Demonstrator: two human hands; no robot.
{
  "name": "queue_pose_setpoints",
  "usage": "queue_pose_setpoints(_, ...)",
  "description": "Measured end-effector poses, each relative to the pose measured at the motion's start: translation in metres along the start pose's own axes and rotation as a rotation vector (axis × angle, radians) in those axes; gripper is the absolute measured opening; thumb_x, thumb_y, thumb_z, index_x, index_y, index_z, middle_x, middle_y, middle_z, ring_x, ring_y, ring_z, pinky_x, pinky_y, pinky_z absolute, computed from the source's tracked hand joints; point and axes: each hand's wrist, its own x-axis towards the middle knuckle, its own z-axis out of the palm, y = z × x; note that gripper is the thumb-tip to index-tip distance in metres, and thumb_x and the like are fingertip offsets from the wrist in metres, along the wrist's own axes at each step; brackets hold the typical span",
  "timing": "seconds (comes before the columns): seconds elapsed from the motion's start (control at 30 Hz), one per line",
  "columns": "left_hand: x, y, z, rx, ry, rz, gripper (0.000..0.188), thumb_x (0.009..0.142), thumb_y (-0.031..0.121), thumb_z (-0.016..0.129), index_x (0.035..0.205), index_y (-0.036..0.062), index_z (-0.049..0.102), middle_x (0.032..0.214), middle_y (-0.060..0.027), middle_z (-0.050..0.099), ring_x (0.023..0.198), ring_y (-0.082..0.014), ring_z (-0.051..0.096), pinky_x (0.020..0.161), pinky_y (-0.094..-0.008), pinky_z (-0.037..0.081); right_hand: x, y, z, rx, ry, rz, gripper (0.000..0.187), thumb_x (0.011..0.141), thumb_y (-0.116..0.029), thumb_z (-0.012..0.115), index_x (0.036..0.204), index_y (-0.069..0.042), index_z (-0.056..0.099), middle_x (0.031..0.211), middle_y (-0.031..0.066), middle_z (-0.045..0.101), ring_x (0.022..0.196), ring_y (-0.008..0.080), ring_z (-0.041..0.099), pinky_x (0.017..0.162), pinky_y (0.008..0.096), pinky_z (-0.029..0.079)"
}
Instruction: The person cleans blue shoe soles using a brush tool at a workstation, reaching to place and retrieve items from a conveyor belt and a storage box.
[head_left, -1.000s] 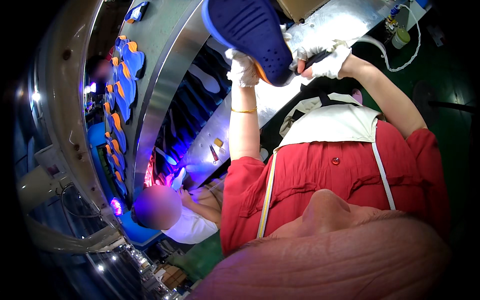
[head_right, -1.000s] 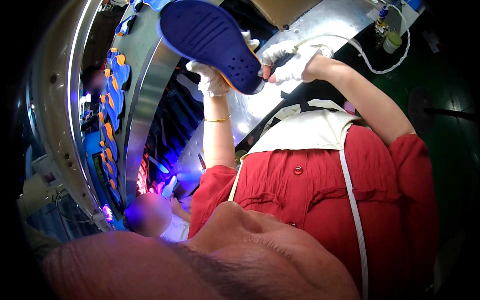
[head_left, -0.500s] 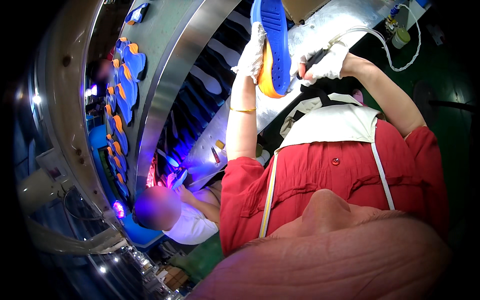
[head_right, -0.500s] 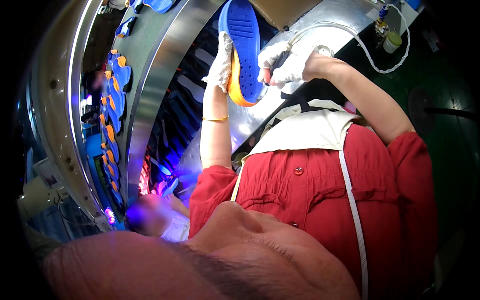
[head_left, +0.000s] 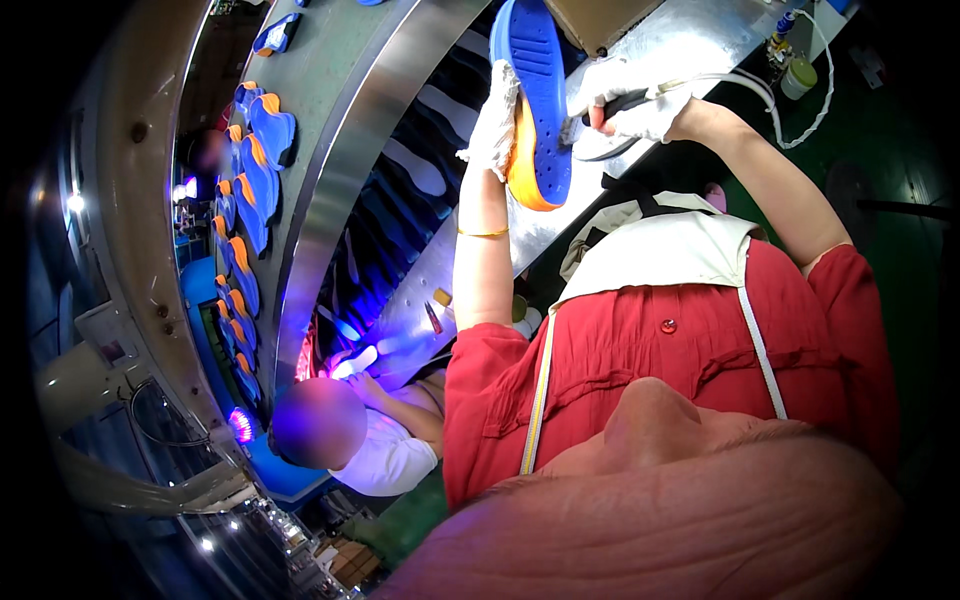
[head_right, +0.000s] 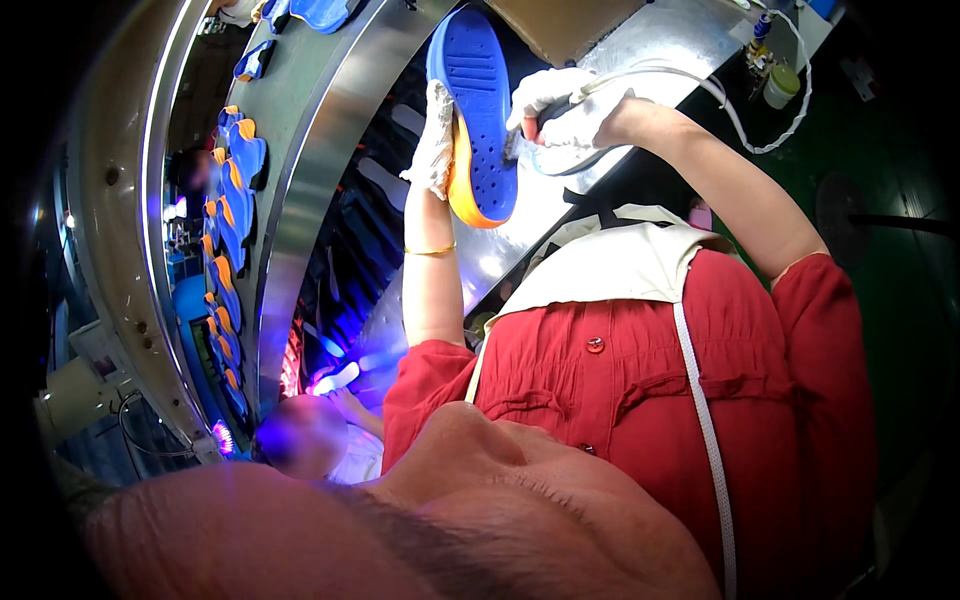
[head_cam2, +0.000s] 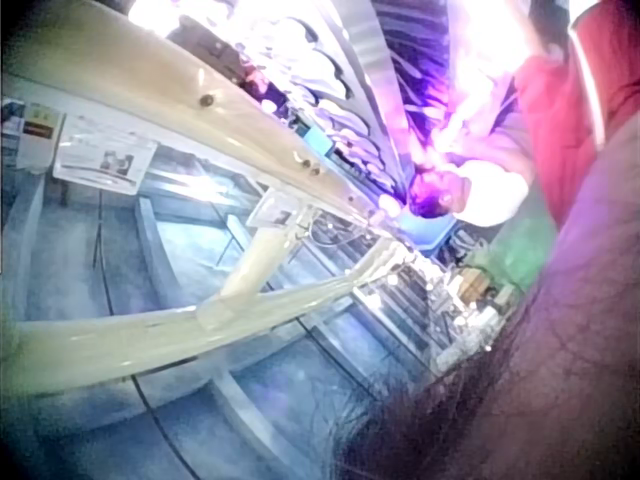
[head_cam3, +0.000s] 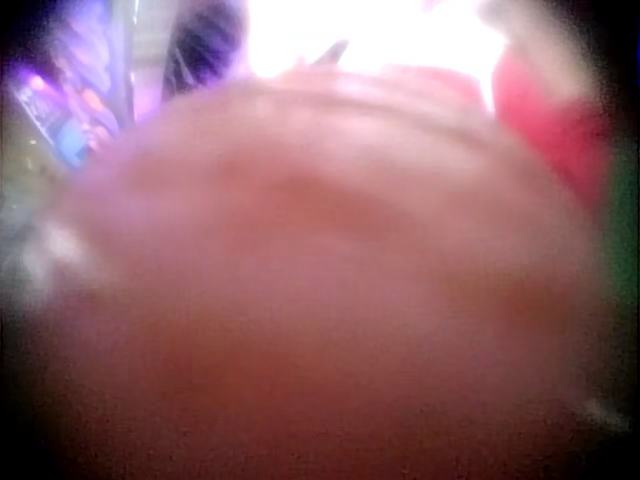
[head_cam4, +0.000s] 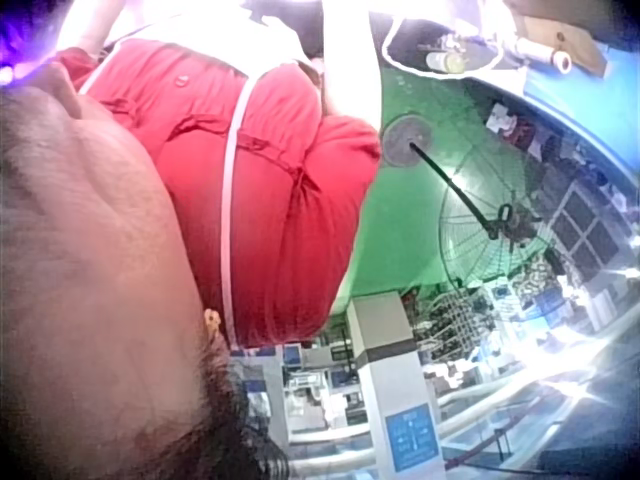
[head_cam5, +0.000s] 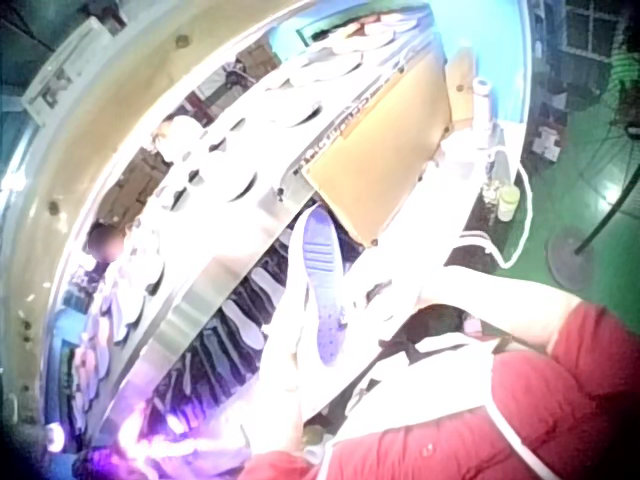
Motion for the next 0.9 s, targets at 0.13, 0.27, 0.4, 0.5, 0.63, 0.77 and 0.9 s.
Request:
queue_pose_setpoints(0.13,-0.008,0.007,-0.004,-0.102,0.041,0.008,0.075,0.085,0.065,0.058,0.129,0.0043,0.055,0.111,-0.0140,0.066,0.091,-0.0236,0.066,0.078,-0.0356,0.058,-0.008,-0.008,-0.012,0.058,-0.136,0.160,0.016,0.076,-0.009,0.075,0.086,-0.007,0.064,0.093,0.0086,0.063,0.086,0.0208,0.062,0.077,0.0324,0.051)
queue_pose_setpoints(0.27,-0.031,0.013,-0.010,-0.544,-0.153,0.398,0.088,0.082,0.074,0.052,0.137,0.0053,0.045,0.127,-0.0178,0.058,0.112,-0.0338,0.060,0.099,-0.0449,0.049,-0.014,-0.013,-0.026,0.400,0.076,0.207,0.022,0.083,-0.017,0.077,0.095,-0.008,0.061,0.097,0.0080,0.065,0.090,0.0181,0.062,0.082,0.0305,0.052)
queue_pose_setpoints(0.4,-0.033,-0.006,-0.012,-0.683,-0.194,0.229,0.070,0.095,0.058,0.046,0.134,0.0002,0.048,0.119,-0.0178,0.062,0.108,-0.0279,0.063,0.099,-0.0376,0.050,-0.017,-0.005,-0.019,0.479,0.193,0.094,0.026,0.082,-0.013,0.078,0.099,-0.008,0.059,0.100,0.0081,0.066,0.092,0.0150,0.063,0.083,0.0297,0.052)
queue_pose_setpoints(0.5,-0.024,-0.039,-0.008,-0.685,-0.126,0.006,0.064,0.092,0.055,0.051,0.126,0.0006,0.056,0.112,-0.0185,0.065,0.095,-0.0303,0.066,0.084,-0.0411,0.056,-0.024,0.004,-0.001,0.444,0.269,0.081,0.023,0.082,-0.013,0.077,0.098,-0.009,0.062,0.095,0.0065,0.066,0.088,0.0139,0.063,0.080,0.0271,0.052)
queue_pose_setpoints(0.63,-0.025,-0.073,0.006,-0.875,-0.115,0.054,0.050,0.092,0.036,0.056,0.126,-0.0010,0.056,0.115,-0.0183,0.065,0.098,-0.0327,0.066,0.090,-0.0451,0.054,-0.018,0.016,0.002,0.412,0.368,0.064,0.017,0.087,-0.019,0.073,0.095,-0.009,0.061,0.086,0.0039,0.063,0.080,0.0117,0.062,0.072,0.0247,0.051)
queue_pose_setpoints(0.77,-0.031,-0.076,0.027,-0.821,-0.193,0.116,0.056,0.093,0.045,0.059,0.126,0.0003,0.055,0.120,-0.0162,0.064,0.105,-0.0284,0.064,0.096,-0.0411,0.052,0.003,0.013,0.008,0.337,0.523,-0.066,0.014,0.090,-0.021,0.069,0.094,-0.009,0.061,0.084,0.0041,0.062,0.077,0.0118,0.062,0.070,0.0247,0.052)
queue_pose_setpoints(0.9,-0.035,-0.072,0.039,-0.815,-0.310,0.107,0.067,0.093,0.060,0.052,0.129,0.0032,0.052,0.107,-0.0092,0.066,0.094,-0.0222,0.065,0.088,-0.0345,0.054,-0.005,-0.002,0.022,0.359,0.371,-0.059,0.016,0.086,-0.010,0.070,0.098,-0.007,0.060,0.086,0.0052,0.064,0.077,0.0096,0.063,0.070,0.0235,0.051)
